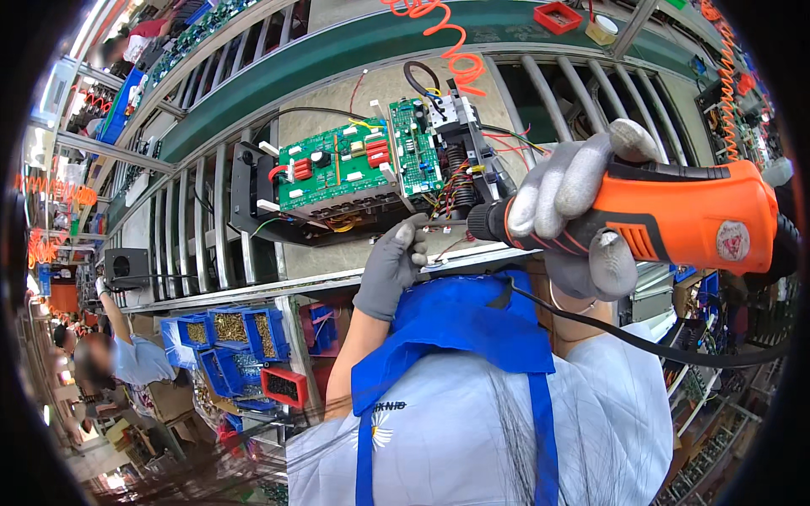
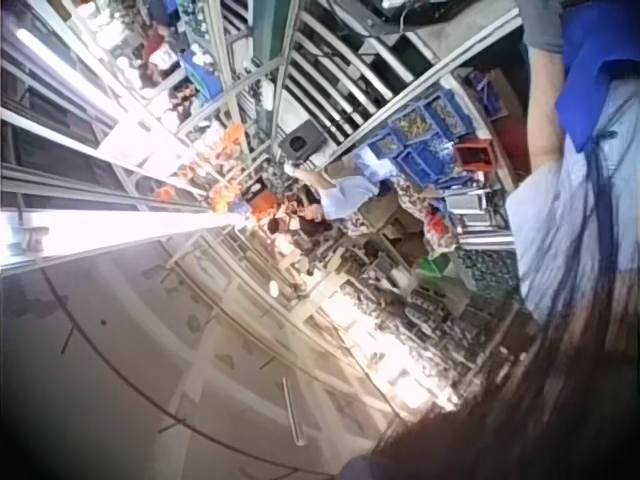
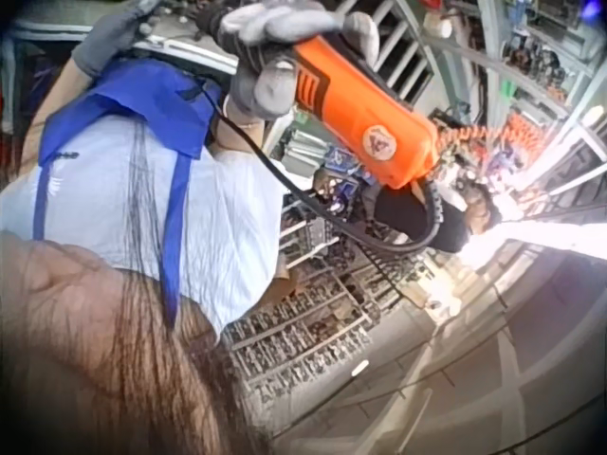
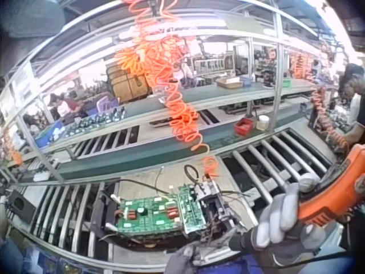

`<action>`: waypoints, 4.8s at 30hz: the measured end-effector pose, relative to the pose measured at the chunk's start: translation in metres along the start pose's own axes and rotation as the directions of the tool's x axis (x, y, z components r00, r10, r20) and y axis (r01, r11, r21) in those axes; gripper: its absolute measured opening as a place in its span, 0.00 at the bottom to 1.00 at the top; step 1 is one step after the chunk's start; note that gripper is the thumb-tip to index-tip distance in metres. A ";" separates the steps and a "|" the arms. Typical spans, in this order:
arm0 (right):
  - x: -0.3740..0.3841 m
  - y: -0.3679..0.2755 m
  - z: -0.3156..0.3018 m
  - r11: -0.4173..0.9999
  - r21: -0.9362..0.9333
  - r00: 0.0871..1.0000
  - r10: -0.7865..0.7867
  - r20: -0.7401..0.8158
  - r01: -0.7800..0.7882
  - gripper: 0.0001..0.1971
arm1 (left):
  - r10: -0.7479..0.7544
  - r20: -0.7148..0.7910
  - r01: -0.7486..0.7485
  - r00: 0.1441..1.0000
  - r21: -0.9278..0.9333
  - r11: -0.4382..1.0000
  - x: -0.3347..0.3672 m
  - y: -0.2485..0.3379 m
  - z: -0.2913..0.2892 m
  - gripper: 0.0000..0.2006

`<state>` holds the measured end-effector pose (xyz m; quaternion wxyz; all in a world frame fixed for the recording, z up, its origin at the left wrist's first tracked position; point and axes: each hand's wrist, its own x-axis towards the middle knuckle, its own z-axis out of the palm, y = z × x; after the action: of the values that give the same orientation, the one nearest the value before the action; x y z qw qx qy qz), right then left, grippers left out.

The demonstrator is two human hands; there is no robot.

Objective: Assemble and screw components of an electronic device on an assembly line.

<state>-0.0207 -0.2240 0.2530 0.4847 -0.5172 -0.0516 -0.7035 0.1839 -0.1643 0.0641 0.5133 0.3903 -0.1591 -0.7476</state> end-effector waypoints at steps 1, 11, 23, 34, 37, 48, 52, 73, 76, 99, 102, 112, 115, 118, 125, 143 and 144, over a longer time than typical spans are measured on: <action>-0.001 -0.001 0.000 1.000 -0.002 1.000 -0.001 -0.003 0.001 0.34 | 0.012 -0.007 -0.013 1.000 -0.096 0.995 -0.001 0.003 0.005 0.18; 0.000 0.005 0.004 1.000 0.003 1.000 -0.013 0.010 0.013 0.34 | -0.030 0.023 0.036 0.999 -0.327 0.944 -0.005 0.011 0.009 0.17; 0.004 0.014 0.003 1.000 0.003 1.000 0.014 -0.016 -0.014 0.34 | -0.081 0.061 0.099 0.995 -0.392 0.915 0.005 0.009 0.003 0.20; 0.013 0.019 -0.005 0.997 0.022 0.997 0.072 -0.020 -0.072 0.33 | -0.012 0.108 0.065 0.994 -0.507 0.859 0.004 0.017 0.005 0.14; 0.011 0.021 -0.013 0.994 0.052 0.995 0.100 -0.017 -0.099 0.33 | -0.049 0.062 0.075 0.997 -0.545 0.835 0.002 0.021 0.008 0.13; 0.016 0.033 0.002 0.993 0.025 0.993 0.118 0.004 -0.118 0.33 | -0.111 0.019 0.100 0.994 -0.609 0.787 0.009 0.026 0.005 0.14; 0.014 0.031 0.002 0.994 -0.004 0.993 0.111 0.037 -0.111 0.33 | -0.069 0.046 0.083 0.997 -0.625 0.776 0.015 0.020 0.003 0.13; 0.014 0.025 -0.002 0.995 0.034 0.995 0.095 -0.006 -0.095 0.34 | -0.080 0.126 0.144 0.989 -0.673 0.725 0.008 0.025 0.009 0.11; 0.015 0.022 -0.006 0.990 0.045 0.991 0.135 0.008 -0.136 0.31 | -0.087 0.096 0.127 0.992 -0.575 0.808 0.011 0.025 0.003 0.15; 0.036 0.059 0.019 0.942 -0.258 0.976 0.204 -0.075 -0.217 0.35 | 0.010 0.049 -0.049 0.999 0.930 0.365 0.240 0.194 0.000 0.15; 0.032 0.063 0.024 0.929 -0.318 0.977 0.146 -0.154 -0.189 0.33 | -0.061 0.101 -0.066 0.993 0.902 0.427 0.244 0.194 0.000 0.13; 0.032 0.060 0.019 0.917 -0.343 0.979 0.183 -0.094 -0.204 0.33 | -0.086 0.162 -0.113 0.983 0.905 0.410 0.242 0.194 0.001 0.13; 0.030 0.062 0.019 0.910 -0.340 0.971 0.209 -0.119 -0.238 0.33 | -0.065 0.149 -0.114 0.987 0.920 0.376 0.240 0.193 0.003 0.13; 0.028 0.066 0.021 0.922 -0.305 0.971 0.217 -0.104 -0.239 0.33 | -0.086 0.146 -0.106 0.986 0.929 0.356 0.239 0.193 0.003 0.13; 0.027 0.068 0.022 0.910 -0.330 0.968 0.245 -0.062 -0.251 0.32 | -0.063 0.135 -0.107 0.989 0.937 0.332 0.238 0.194 0.006 0.13; 0.053 0.094 0.033 0.860 -0.349 0.925 0.313 -0.217 -0.373 0.23 | -0.090 0.134 -0.091 0.987 0.922 0.375 0.251 0.188 -0.005 0.11; 0.053 0.096 0.032 0.872 -0.324 0.928 0.317 -0.198 -0.367 0.23 | -0.087 0.135 -0.093 0.987 0.921 0.379 0.255 0.188 -0.009 0.12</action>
<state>0.0721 -0.2890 0.2677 0.5026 -0.5470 0.2022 -0.6382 0.2684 -0.4694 0.0709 0.1954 0.5479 -0.5901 -0.5598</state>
